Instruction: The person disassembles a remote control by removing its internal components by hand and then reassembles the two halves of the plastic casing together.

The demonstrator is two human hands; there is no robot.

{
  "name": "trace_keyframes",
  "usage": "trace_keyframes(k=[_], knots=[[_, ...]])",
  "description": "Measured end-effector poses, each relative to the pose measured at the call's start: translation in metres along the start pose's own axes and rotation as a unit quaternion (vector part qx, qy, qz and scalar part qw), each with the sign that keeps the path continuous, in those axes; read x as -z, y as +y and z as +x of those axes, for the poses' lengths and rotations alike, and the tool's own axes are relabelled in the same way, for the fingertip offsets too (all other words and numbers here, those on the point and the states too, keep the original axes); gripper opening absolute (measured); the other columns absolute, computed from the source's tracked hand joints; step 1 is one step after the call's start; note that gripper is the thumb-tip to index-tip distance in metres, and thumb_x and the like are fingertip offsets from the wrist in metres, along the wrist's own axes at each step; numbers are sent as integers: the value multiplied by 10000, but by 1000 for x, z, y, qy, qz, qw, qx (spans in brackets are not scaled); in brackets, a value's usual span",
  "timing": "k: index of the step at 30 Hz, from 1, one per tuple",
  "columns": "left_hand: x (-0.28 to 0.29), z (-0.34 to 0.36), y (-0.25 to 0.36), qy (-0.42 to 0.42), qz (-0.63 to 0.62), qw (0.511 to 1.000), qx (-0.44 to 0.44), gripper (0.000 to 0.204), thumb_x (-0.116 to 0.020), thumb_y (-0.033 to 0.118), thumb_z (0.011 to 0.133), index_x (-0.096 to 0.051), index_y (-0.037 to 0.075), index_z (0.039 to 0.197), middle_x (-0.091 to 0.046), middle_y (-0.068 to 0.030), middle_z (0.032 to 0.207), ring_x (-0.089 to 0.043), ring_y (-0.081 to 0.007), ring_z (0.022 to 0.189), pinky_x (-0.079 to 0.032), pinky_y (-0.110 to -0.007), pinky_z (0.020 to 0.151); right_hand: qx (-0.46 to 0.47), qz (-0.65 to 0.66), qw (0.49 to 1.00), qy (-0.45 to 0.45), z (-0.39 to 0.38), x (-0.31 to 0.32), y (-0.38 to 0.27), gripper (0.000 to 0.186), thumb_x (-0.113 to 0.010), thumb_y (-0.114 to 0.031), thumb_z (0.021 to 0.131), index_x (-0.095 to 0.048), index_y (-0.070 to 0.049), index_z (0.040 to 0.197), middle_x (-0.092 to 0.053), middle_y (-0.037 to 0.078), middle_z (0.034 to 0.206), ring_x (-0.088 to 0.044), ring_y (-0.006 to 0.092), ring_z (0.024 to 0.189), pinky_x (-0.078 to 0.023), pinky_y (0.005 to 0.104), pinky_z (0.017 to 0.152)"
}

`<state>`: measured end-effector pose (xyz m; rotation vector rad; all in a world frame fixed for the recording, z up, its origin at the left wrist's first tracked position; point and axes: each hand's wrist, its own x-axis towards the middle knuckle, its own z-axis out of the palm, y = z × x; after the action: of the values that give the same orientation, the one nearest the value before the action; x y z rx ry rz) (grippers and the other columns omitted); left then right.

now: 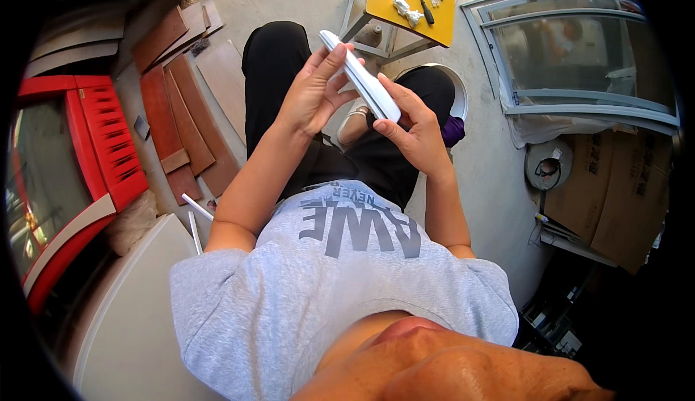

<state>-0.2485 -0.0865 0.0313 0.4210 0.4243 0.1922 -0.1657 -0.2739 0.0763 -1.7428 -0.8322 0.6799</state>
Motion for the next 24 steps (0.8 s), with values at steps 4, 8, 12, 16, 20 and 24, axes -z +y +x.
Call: trace_keyframes(k=[4,8,12,16,20,24], knots=[[14,10,5,44,-71,997,-3,495,-734,359,917,-519,58,1245,-570,-91,1266,-547,-301,1258,-495,-576,1027,1,13,999,49,0,-3,-3,635,-803,-102,840,-557,-82,1424,-627,121,1283,-650,197,1137,-567,344,940],[8,9,7,73,-92,993,-11,457,-743,386,901,-575,40,1148,-571,-93,1166,-555,-302,1186,-488,-619,1026,18,12,996,86,1,-7,-2,584,-788,-80,846,-586,-90,1393,-647,115,1264,-676,212,1108,-566,335,937],[10,8,6,86,-110,990,23,526,-758,391,882,-535,29,1192,-552,-117,1224,-526,-333,1242,-463,-614,1061,40,12,993,111,4,-12,-5,541,-770,-53,851,-609,-104,1364,-647,118,1289,-679,221,1115,-564,354,940],[8,7,3,108,-116,986,46,513,-743,419,889,-570,23,1166,-560,-102,1174,-534,-322,1193,-458,-643,1049,83,-10,993,78,3,-11,-9,524,-693,56,886,-566,-28,1387,-614,96,1333,-638,164,1130,-540,309,966],[14,8,1,97,-106,988,55,565,-725,445,895,-516,46,1235,-536,-122,1221,-525,-345,1218,-464,-634,1046,121,-51,990,56,3,-10,-5,513,-683,99,864,-600,-31,1353,-647,79,1251,-640,126,1012,-565,286,901],[27,11,-4,80,-114,988,59,613,-714,458,898,-447,82,1302,-513,-142,1251,-516,-371,1238,-466,-631,1046,122,-59,989,61,2,-10,-6,501,-676,115,858,-619,-29,1335,-672,76,1137,-644,105,934,-573,269,861]])
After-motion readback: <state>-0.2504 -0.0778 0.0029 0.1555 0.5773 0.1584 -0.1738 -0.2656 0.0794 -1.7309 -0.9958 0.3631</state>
